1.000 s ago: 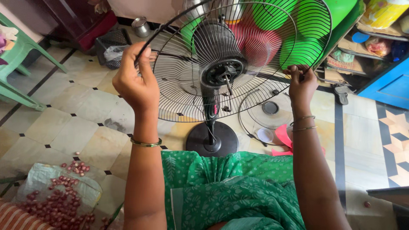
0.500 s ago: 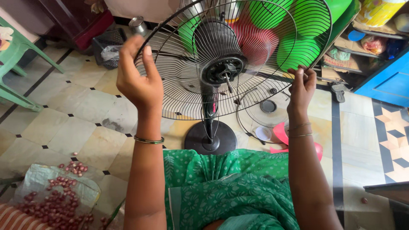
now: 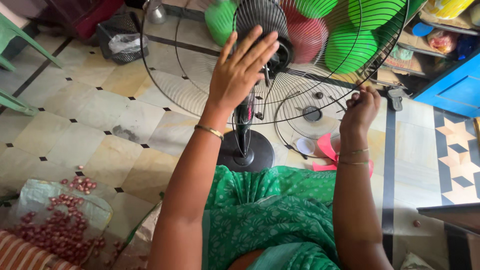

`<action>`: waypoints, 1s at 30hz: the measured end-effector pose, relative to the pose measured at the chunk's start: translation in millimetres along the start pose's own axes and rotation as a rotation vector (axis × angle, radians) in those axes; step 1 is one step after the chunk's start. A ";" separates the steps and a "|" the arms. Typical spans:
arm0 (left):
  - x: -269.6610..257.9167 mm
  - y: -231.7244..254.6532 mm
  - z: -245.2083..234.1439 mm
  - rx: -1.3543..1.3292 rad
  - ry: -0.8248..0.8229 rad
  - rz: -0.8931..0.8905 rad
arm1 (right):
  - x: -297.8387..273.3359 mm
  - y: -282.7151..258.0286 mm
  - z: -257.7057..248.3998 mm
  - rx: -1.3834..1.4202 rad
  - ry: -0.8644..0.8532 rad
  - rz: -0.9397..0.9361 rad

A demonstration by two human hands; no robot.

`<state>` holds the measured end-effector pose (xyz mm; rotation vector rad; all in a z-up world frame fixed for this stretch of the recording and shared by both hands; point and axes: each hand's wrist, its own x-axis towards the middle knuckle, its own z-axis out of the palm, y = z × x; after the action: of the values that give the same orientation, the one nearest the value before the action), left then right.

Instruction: The person removes the front grill of a standing fan, manipulates the central hub and blade mounting area, then picks up a red fan blade and aligns it with the fan motor shaft.

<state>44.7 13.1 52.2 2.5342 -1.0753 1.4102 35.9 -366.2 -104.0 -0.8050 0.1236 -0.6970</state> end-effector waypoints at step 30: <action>40.5 -63.5 29.1 -0.333 0.172 -0.196 | -69.5 -38.8 228.1 -0.585 -0.483 -0.448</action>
<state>117.4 28.6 83.8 2.1748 -0.9159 1.2521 42.9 -200.8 71.9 -1.5707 -0.3157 -0.8785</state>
